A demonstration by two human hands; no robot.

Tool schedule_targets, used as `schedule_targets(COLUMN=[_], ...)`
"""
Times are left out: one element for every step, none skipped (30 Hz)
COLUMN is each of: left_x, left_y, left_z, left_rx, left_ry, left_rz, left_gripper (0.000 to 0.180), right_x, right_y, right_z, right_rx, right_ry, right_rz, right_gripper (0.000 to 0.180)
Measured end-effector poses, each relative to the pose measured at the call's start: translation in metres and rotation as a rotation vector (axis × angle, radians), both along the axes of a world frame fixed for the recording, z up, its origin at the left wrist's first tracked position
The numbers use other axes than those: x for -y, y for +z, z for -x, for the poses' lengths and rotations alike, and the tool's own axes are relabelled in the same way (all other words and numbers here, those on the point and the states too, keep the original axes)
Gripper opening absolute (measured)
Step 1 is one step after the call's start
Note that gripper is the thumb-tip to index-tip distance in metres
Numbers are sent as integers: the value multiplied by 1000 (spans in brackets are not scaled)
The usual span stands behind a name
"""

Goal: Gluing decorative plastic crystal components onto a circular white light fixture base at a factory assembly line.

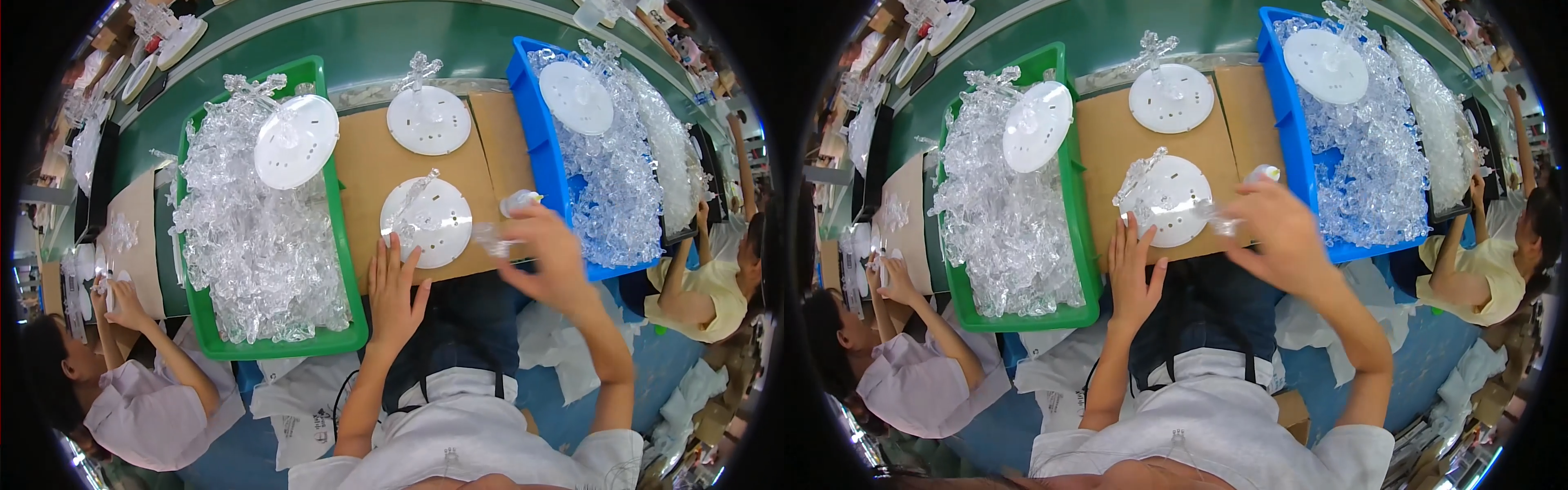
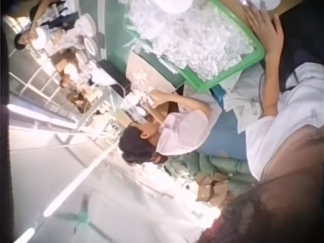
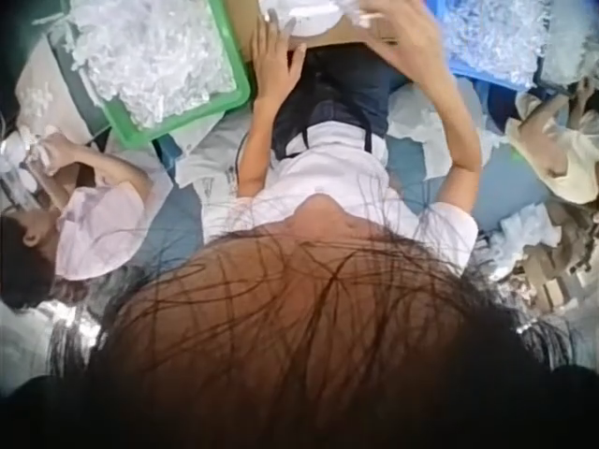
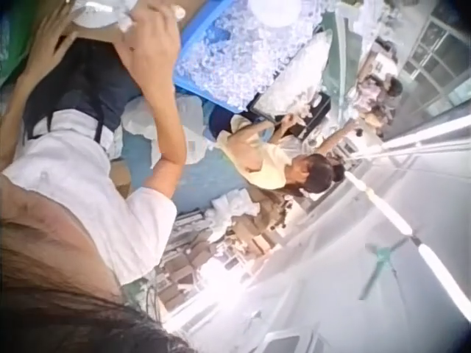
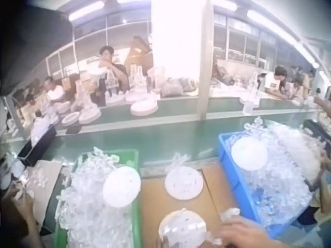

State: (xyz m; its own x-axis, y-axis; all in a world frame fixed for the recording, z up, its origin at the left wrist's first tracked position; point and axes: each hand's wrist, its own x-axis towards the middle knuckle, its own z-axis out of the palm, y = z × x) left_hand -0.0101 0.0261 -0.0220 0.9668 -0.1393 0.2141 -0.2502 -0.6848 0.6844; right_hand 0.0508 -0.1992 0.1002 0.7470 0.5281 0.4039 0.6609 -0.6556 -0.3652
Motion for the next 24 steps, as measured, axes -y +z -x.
schedule_targets(left_x=[1,0,0,1,2,2,2,1,1,0,0,-1,-1,0,0,0,0,0,0,0,0,0,0,1], left_y=[2,4,5,5,5,5,4,3,2,1,1,0,1,1,2,2,3,3,3,3,2,2,2,2], left_z=[-1,-2,-3,-3,-3,-2,-2,-2,-1,-1,-1,-1,-1,-1,-1,-2,-1,-1,-1,-1,-2,-1,-1,-1], left_rx=[-6,-26,-43,-47,-33,-19,-24,-32,-40,-45,-51,-57,-61,-46,-32,-36,-43,-50,-54,-58,-62,-64,-61,-58], left_ry=[-10,-6,-7,-9,-19,-30,-24,-23,-21,-19,-20,-20,-18,-29,-40,-39,-34,-29,-29,-21,-13,-13,-15,-16], left_rz=[2,60,124,123,29,-64,-64,-71,-77,-76,-74,-72,-73,-84,-95,-96,-65,-33,-35,-12,11,10,-10,-30], left_gripper=[45,46,47,47,46,46,46,46,46,46,45,45,45,45,46,46,47,47,47,48,49,49,49,49], right_x=[-14,-25,-28,-30,-35,-37,-39,-41,-42,-42,-42,-41,-38,-36,-37,-39,-41,-42,-43,-44,-45,-47,-47,-47], right_y=[-14,-30,-44,-57,-61,-61,-58,-56,-58,-62,-64,-65,-65,-66,-67,-68,-69,-70,-70,-71,-70,-69,-68,-69], right_z=[-5,-10,-13,-14,-16,-16,-13,-11,-9,-8,-7,-7,-6,-6,-7,-8,-9,-12,-16,-18,-17,-14,-13,-12], right_rx=[14,28,24,17,10,5,-43,-90,-95,-239,-381,-385,-463,-540,-545,-492,-440,-445,-449,-452,-454,-459,-464,-465], right_ry=[68,147,145,195,254,261,244,223,226,108,-12,-10,-56,-104,-104,-100,-96,-96,-62,-28,-28,-62,-96,-95], right_rz=[50,90,88,128,165,163,114,67,67,-66,-199,-200,-255,-309,-310,-321,-334,-336,-309,-282,-283,-241,-199,-201], right_gripper=[34,34,34,36,37,37,38,39,39,37,36,36,32,28,28,26,24,24,24,23,23,22,21,21])
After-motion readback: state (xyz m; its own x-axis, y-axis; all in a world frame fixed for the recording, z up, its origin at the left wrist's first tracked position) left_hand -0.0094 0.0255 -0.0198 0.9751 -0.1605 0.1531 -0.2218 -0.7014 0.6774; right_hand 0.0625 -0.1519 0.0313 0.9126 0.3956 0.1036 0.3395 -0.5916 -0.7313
